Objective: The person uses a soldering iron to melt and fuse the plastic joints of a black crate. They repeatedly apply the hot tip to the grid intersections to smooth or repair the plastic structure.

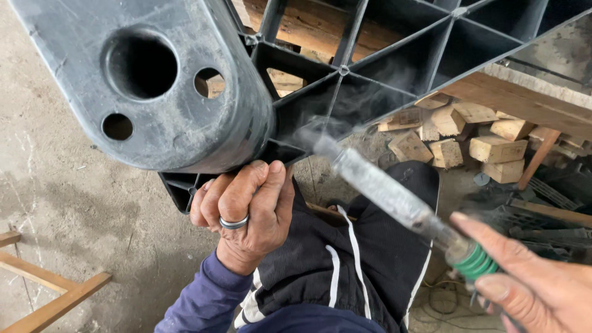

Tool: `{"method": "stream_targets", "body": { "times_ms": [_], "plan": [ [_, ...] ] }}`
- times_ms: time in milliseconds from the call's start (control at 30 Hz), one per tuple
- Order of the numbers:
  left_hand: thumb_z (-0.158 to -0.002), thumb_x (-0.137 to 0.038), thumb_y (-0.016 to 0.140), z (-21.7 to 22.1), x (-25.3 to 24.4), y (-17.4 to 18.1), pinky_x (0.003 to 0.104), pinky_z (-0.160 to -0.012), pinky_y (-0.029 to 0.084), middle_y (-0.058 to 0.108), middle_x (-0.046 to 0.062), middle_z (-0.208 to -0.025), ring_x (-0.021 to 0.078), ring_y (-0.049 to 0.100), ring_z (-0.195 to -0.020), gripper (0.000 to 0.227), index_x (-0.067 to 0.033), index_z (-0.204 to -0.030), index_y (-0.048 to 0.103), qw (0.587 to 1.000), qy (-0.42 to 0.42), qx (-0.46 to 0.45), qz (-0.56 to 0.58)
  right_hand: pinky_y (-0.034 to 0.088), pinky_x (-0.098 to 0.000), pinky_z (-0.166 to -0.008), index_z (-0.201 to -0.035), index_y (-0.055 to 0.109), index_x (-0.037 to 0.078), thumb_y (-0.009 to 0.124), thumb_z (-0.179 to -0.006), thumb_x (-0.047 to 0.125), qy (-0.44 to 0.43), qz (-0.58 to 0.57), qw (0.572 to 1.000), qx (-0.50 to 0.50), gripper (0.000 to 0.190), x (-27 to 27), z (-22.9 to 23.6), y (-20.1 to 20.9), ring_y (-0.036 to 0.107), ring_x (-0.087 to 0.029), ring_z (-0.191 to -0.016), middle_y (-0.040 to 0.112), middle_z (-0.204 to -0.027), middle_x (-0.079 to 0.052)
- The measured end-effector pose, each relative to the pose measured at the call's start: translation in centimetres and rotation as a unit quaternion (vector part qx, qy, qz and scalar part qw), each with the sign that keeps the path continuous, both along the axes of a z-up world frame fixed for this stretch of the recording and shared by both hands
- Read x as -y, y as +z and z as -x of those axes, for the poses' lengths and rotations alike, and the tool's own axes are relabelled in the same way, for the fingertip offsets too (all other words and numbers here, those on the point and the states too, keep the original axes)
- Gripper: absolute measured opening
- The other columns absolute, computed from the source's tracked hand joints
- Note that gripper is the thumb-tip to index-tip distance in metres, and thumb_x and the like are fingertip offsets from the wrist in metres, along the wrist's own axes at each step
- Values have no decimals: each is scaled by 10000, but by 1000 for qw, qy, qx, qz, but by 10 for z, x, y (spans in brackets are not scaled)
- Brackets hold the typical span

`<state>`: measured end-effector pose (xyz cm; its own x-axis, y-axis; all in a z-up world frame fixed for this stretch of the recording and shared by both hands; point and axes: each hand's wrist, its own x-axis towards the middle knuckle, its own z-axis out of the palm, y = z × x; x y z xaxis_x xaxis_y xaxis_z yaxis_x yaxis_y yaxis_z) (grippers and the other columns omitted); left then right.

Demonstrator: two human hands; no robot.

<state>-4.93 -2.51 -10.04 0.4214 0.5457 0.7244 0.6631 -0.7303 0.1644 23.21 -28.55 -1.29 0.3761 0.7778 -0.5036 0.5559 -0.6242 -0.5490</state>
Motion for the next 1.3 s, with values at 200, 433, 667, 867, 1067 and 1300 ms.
{"method": "stream_targets", "body": {
  "times_ms": [200, 433, 667, 867, 1067, 1300],
  "plan": [
    [-996, -235, 869, -1, 0, 3, 367, -1018, 327, 558, -54, -1184, 157, 549, -1115, 251, -179, -1194, 725, 1000, -6, 4, 11, 506, -277, -414, -1508, 554, 283, 569, -935, 490, 11, 55, 998, 35, 609, -1, -3, 1, 599, -93, -453, 650, -692, 35],
    [-983, -273, 866, -6, 8, 16, 408, -1048, 318, 549, -30, -1247, 203, 507, -1178, 274, -159, -1190, 727, 998, -6, 4, 58, 515, -294, -467, -1596, 481, 255, 562, -970, 421, -31, 89, 995, 27, 653, 6, -20, 14, 605, -131, -525, 661, -822, -12],
    [-861, -339, 845, -33, 23, 63, 501, -1069, 284, 523, 67, -1194, 295, 469, -1131, 310, -151, -1099, 784, 992, -12, 26, 123, 502, -304, -449, -1611, 479, 173, 538, -1029, 342, -95, 16, 995, -4, 609, 2, -35, 24, 601, -154, -584, 627, -853, -65],
    [-935, -269, 881, -63, 3, 85, 423, -1041, 338, 572, 87, -1342, 264, 544, -1141, 280, -118, -1153, 792, 975, -144, 17, 166, 490, -351, -486, -1630, 483, 216, 542, -1026, 361, -134, 91, 986, 41, 624, -3, -45, 30, 586, -225, -559, 614, -818, -115],
    [-936, -266, 863, -78, -9, 88, 421, -1024, 267, 573, 25, -1359, 225, 532, -1154, 239, -165, -1140, 792, 974, -163, -39, 155, 517, -320, -411, -1623, 475, 145, 536, -1028, 344, -149, 26, 986, -69, 631, 7, -48, 30, 612, -208, -689, 641, -986, -117],
    [-966, -264, 859, -92, -18, 81, 422, -1042, 271, 566, 33, -1408, 225, 524, -1183, 247, -182, -1186, 782, 975, -165, -40, 141, 516, -340, -446, -1620, 478, 167, 568, -1005, 385, -163, 60, 984, -23, 659, 11, -51, 25, 632, -211, -729, 683, -1029, -122]
  ]
}}
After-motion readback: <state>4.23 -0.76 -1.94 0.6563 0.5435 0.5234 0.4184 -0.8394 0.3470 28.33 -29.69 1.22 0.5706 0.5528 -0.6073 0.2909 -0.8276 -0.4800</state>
